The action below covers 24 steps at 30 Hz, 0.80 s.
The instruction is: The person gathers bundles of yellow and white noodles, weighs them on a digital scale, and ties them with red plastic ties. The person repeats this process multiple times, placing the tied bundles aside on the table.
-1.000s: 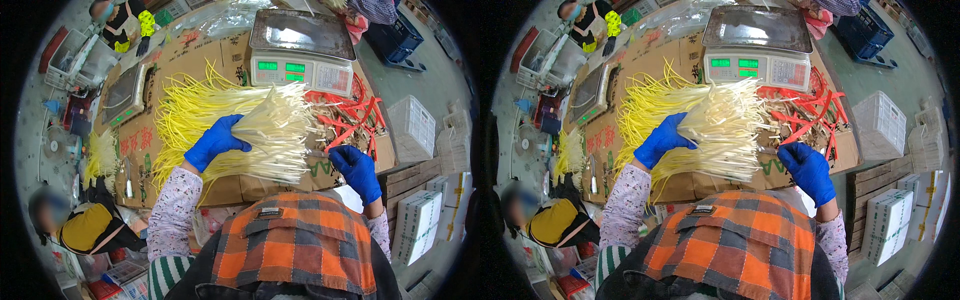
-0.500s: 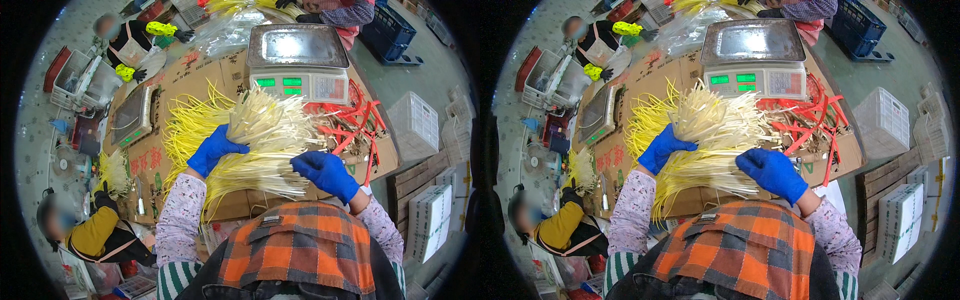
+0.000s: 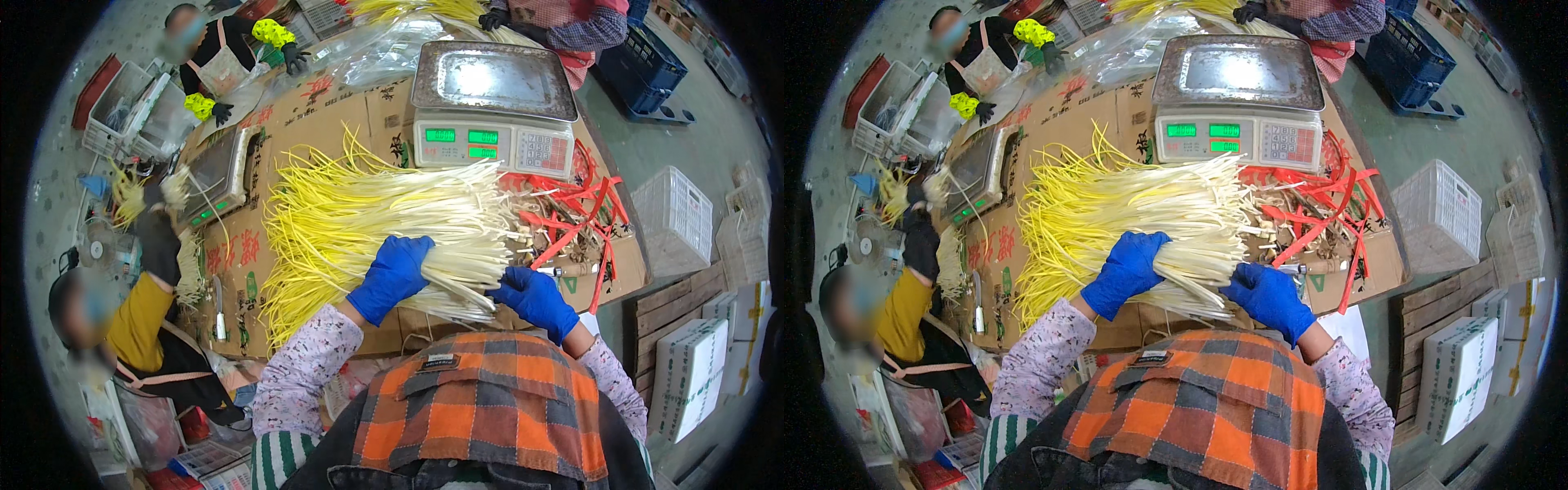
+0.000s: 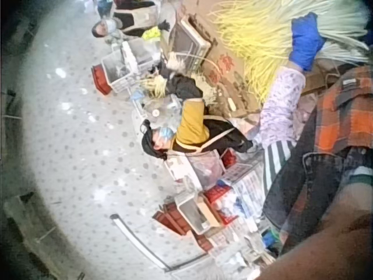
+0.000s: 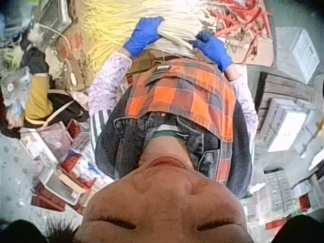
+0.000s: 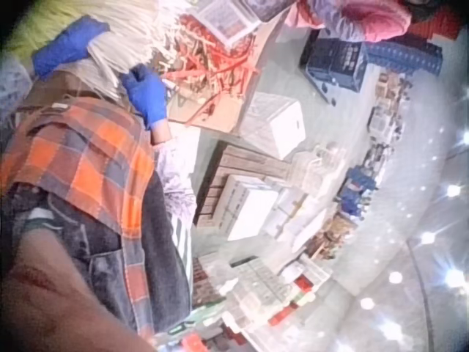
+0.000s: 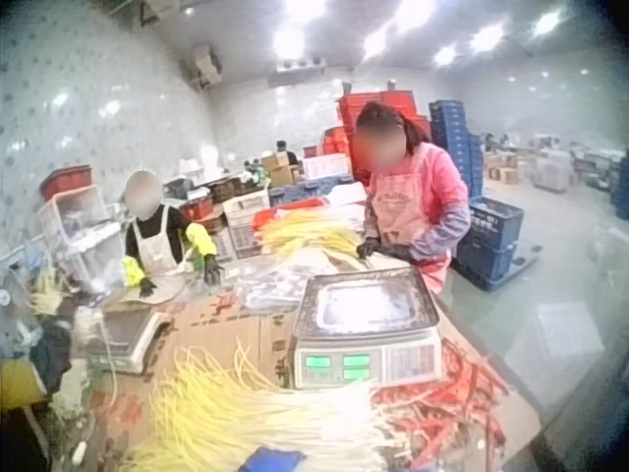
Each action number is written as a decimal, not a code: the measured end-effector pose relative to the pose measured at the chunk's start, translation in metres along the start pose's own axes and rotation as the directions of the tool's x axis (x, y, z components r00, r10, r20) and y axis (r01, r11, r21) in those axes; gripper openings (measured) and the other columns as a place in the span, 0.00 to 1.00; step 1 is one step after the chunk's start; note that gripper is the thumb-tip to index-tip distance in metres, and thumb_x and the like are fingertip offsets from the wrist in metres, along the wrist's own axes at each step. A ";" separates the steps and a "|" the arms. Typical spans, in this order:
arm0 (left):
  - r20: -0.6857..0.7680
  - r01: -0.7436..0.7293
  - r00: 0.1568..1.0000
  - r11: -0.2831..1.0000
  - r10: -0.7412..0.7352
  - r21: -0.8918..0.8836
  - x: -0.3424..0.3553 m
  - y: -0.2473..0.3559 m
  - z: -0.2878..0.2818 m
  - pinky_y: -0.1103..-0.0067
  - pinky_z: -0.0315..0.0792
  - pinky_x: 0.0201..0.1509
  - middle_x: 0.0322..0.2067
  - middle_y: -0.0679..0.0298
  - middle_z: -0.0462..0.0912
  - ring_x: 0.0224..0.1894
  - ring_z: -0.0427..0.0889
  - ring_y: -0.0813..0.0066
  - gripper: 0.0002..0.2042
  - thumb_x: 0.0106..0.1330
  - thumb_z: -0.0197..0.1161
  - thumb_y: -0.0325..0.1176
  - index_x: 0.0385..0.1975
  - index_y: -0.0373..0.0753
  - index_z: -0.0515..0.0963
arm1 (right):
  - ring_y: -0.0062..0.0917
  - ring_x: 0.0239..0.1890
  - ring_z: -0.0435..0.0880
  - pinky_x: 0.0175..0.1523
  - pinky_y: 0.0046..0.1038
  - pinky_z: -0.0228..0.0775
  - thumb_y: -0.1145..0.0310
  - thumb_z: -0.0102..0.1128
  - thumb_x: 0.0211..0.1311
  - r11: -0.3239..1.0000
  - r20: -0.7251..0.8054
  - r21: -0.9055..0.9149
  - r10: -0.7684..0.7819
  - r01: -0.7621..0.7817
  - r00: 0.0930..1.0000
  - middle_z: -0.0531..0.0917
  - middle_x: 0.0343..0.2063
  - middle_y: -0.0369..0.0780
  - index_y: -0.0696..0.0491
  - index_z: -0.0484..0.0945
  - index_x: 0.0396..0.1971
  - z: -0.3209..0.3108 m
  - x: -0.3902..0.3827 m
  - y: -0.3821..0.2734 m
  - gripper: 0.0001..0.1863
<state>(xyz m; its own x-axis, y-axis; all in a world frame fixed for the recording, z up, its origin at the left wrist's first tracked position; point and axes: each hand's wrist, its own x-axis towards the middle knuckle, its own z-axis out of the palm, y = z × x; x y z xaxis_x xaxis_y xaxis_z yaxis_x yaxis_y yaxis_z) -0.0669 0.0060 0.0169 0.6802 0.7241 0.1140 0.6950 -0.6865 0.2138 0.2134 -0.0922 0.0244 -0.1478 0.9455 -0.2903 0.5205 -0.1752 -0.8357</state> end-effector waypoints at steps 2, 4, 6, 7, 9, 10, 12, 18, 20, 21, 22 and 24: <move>0.017 0.083 0.996 0.994 -0.082 -0.066 0.000 0.002 -0.006 0.62 0.75 0.44 0.34 0.53 0.85 0.37 0.84 0.51 0.24 0.54 0.73 0.45 0.48 0.41 0.78 | 0.18 0.40 0.86 0.47 0.25 0.77 0.61 0.67 0.68 0.998 0.071 -0.023 0.055 -0.053 0.996 0.89 0.39 0.39 0.58 0.83 0.49 -0.005 -0.003 -0.009 0.18; 0.078 0.212 0.976 0.963 -0.201 -0.165 0.008 0.003 -0.028 0.61 0.77 0.48 0.37 0.52 0.86 0.40 0.85 0.49 0.24 0.54 0.73 0.44 0.48 0.40 0.78 | 0.24 0.40 0.87 0.47 0.27 0.78 0.56 0.64 0.69 0.987 0.045 0.147 0.052 -0.058 0.998 0.89 0.39 0.40 0.55 0.84 0.49 -0.008 -0.007 -0.017 0.19; 0.095 0.292 0.956 0.880 -0.277 -0.376 0.009 -0.009 -0.041 0.66 0.79 0.52 0.42 0.52 0.87 0.45 0.86 0.55 0.28 0.50 0.77 0.37 0.52 0.39 0.78 | 0.24 0.39 0.88 0.46 0.27 0.78 0.56 0.62 0.70 0.959 0.007 0.279 0.043 -0.043 0.999 0.89 0.39 0.39 0.54 0.84 0.49 -0.013 -0.011 -0.027 0.18; 0.094 0.296 0.953 0.819 -0.288 -0.492 0.008 -0.020 -0.041 0.68 0.78 0.52 0.42 0.52 0.87 0.45 0.87 0.58 0.29 0.49 0.78 0.35 0.53 0.38 0.78 | 0.22 0.39 0.87 0.46 0.26 0.78 0.58 0.62 0.71 0.945 -0.013 0.327 0.035 -0.029 0.999 0.89 0.39 0.39 0.54 0.84 0.49 -0.015 -0.013 -0.034 0.17; 0.139 0.364 0.911 0.603 -0.388 -0.710 0.011 -0.015 -0.062 0.74 0.77 0.54 0.45 0.58 0.87 0.47 0.85 0.72 0.30 0.47 0.81 0.27 0.54 0.36 0.78 | 0.18 0.38 0.85 0.45 0.23 0.77 0.63 0.61 0.72 0.898 -0.029 0.439 0.010 0.004 1.000 0.89 0.39 0.37 0.56 0.83 0.50 -0.014 -0.009 -0.036 0.14; 0.165 0.362 0.913 0.554 -0.373 -0.749 0.011 -0.017 -0.064 0.75 0.76 0.56 0.48 0.59 0.86 0.50 0.84 0.72 0.32 0.49 0.79 0.25 0.57 0.35 0.76 | 0.18 0.38 0.85 0.45 0.23 0.77 0.63 0.61 0.72 0.883 -0.026 0.470 -0.007 0.019 1.000 0.89 0.38 0.37 0.56 0.83 0.50 -0.014 -0.009 -0.038 0.15; 0.216 0.359 0.916 0.449 -0.339 -0.818 0.009 -0.023 -0.066 0.76 0.74 0.61 0.54 0.62 0.83 0.54 0.81 0.72 0.35 0.52 0.76 0.20 0.64 0.33 0.72 | 0.17 0.38 0.85 0.46 0.23 0.77 0.62 0.61 0.72 0.849 -0.019 0.527 -0.042 0.046 0.999 0.89 0.38 0.37 0.56 0.83 0.50 -0.011 -0.009 -0.047 0.15; 0.295 0.405 0.852 0.188 -0.432 -0.895 0.007 -0.020 -0.078 0.76 0.76 0.59 0.52 0.62 0.83 0.53 0.82 0.74 0.33 0.51 0.75 0.17 0.61 0.34 0.73 | 0.20 0.41 0.86 0.48 0.23 0.77 0.60 0.58 0.73 0.799 0.148 0.600 -0.070 -0.033 0.986 0.88 0.43 0.40 0.60 0.77 0.58 0.001 0.012 -0.073 0.22; 0.265 0.386 0.860 0.217 -0.436 -0.897 0.003 -0.026 -0.073 0.76 0.78 0.57 0.52 0.62 0.83 0.52 0.82 0.75 0.33 0.52 0.75 0.17 0.61 0.34 0.73 | 0.20 0.43 0.86 0.50 0.23 0.77 0.60 0.57 0.73 0.768 0.231 0.631 -0.054 -0.107 0.971 0.87 0.46 0.40 0.60 0.74 0.62 0.006 0.021 -0.088 0.24; 0.248 0.375 0.864 0.232 -0.438 -0.897 0.002 -0.028 -0.073 0.76 0.79 0.56 0.51 0.62 0.84 0.52 0.83 0.75 0.32 0.52 0.74 0.16 0.60 0.35 0.73 | 0.21 0.45 0.85 0.51 0.23 0.76 0.61 0.56 0.74 0.761 0.274 0.636 -0.067 -0.129 0.959 0.86 0.48 0.40 0.61 0.69 0.66 0.008 0.026 -0.091 0.27; 0.250 0.371 0.871 0.233 -0.424 -0.899 0.002 -0.027 -0.074 0.76 0.79 0.56 0.51 0.62 0.84 0.52 0.83 0.75 0.32 0.52 0.74 0.17 0.60 0.35 0.73 | 0.22 0.46 0.85 0.51 0.23 0.76 0.61 0.57 0.73 0.757 0.290 0.634 -0.045 -0.157 0.956 0.85 0.50 0.41 0.61 0.68 0.66 0.010 0.029 -0.096 0.28; 0.254 0.362 0.883 0.229 -0.395 -0.903 0.004 -0.023 -0.077 0.77 0.78 0.56 0.51 0.62 0.84 0.52 0.83 0.75 0.32 0.52 0.75 0.17 0.61 0.35 0.73 | 0.24 0.47 0.84 0.52 0.25 0.75 0.60 0.59 0.73 0.750 0.323 0.626 0.001 -0.215 0.946 0.84 0.53 0.42 0.62 0.68 0.66 0.013 0.034 -0.106 0.29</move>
<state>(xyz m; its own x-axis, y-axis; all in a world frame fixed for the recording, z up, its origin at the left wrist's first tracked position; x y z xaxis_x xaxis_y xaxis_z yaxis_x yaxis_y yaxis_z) -0.0979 0.0300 0.0872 0.3855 0.8936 -0.2301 0.1951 0.1648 0.9668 0.1419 -0.0446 0.0971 -0.4108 0.8058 -0.4265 -0.1039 -0.5061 -0.8562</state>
